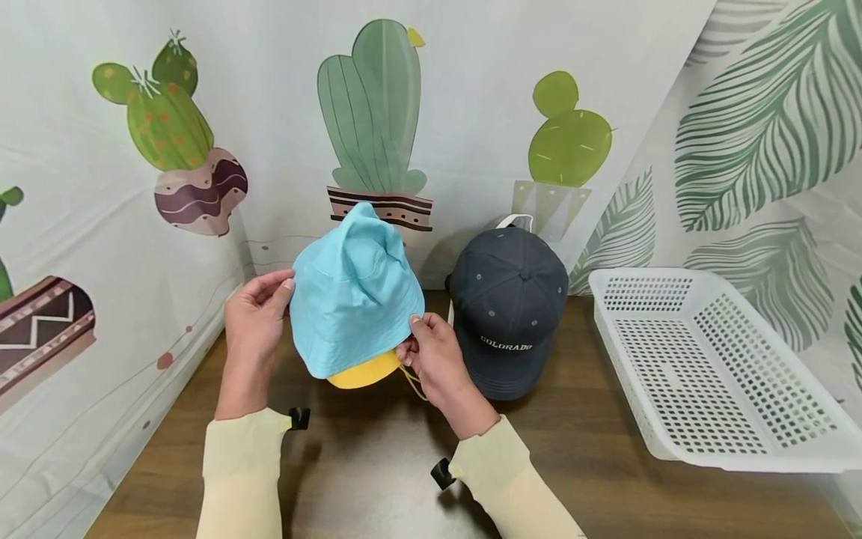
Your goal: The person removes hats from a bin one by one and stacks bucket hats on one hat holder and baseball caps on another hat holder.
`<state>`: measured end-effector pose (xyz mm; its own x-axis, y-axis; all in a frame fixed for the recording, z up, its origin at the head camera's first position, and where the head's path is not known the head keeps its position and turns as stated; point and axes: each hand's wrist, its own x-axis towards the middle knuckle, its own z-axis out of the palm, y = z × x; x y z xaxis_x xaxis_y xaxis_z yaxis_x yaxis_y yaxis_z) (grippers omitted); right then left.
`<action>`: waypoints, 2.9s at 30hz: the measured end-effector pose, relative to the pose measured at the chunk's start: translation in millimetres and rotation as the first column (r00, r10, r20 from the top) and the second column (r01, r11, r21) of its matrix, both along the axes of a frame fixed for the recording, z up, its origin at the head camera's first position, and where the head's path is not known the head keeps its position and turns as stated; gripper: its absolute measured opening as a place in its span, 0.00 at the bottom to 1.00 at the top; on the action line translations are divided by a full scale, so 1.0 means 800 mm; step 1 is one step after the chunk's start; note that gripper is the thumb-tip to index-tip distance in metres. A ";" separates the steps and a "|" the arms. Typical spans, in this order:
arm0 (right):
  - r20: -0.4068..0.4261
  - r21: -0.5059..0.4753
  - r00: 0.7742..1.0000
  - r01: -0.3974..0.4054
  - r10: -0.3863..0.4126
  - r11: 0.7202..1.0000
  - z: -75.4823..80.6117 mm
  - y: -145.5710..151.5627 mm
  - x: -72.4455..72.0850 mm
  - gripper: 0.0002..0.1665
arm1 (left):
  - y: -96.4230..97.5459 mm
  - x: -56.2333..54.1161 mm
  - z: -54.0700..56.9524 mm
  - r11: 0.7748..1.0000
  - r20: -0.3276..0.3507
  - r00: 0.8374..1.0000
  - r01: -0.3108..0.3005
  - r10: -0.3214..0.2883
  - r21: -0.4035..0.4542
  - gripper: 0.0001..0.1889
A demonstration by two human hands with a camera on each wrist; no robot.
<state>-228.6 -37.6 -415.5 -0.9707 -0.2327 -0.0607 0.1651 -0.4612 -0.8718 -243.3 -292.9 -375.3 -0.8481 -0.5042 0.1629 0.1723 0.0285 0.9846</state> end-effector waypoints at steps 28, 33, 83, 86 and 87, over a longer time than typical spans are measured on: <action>-0.019 -0.154 0.997 0.065 -0.069 0.986 0.010 -0.002 -0.005 0.07 | -0.023 -0.014 -0.041 0.960 0.335 0.940 0.033 0.065 -0.279 0.18; -0.013 -0.203 0.996 0.086 -0.091 0.975 0.018 0.000 -0.006 0.07 | -0.021 -0.015 -0.038 0.969 0.307 0.950 0.018 0.060 -0.246 0.18; 0.052 0.028 0.992 0.117 -0.118 0.993 -0.038 -0.015 -0.037 0.10 | -0.017 -0.033 -0.083 0.933 0.235 0.965 -0.025 0.117 -0.359 0.13; 0.030 0.059 0.990 0.132 -0.134 0.989 -0.044 -0.015 -0.039 0.10 | -0.015 -0.034 -0.083 0.934 0.228 0.967 -0.029 0.117 -0.357 0.13; 0.021 0.074 0.990 0.135 -0.137 0.988 -0.046 -0.016 -0.039 0.10 | -0.014 -0.034 -0.083 0.934 0.228 0.967 -0.029 0.117 -0.355 0.13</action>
<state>-259.9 -50.0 -451.9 -0.9909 -0.0926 -0.0979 0.1279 -0.4169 -0.8999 -270.8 -304.2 -441.5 -0.8464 -0.5155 0.1332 -0.0853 0.3783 0.9218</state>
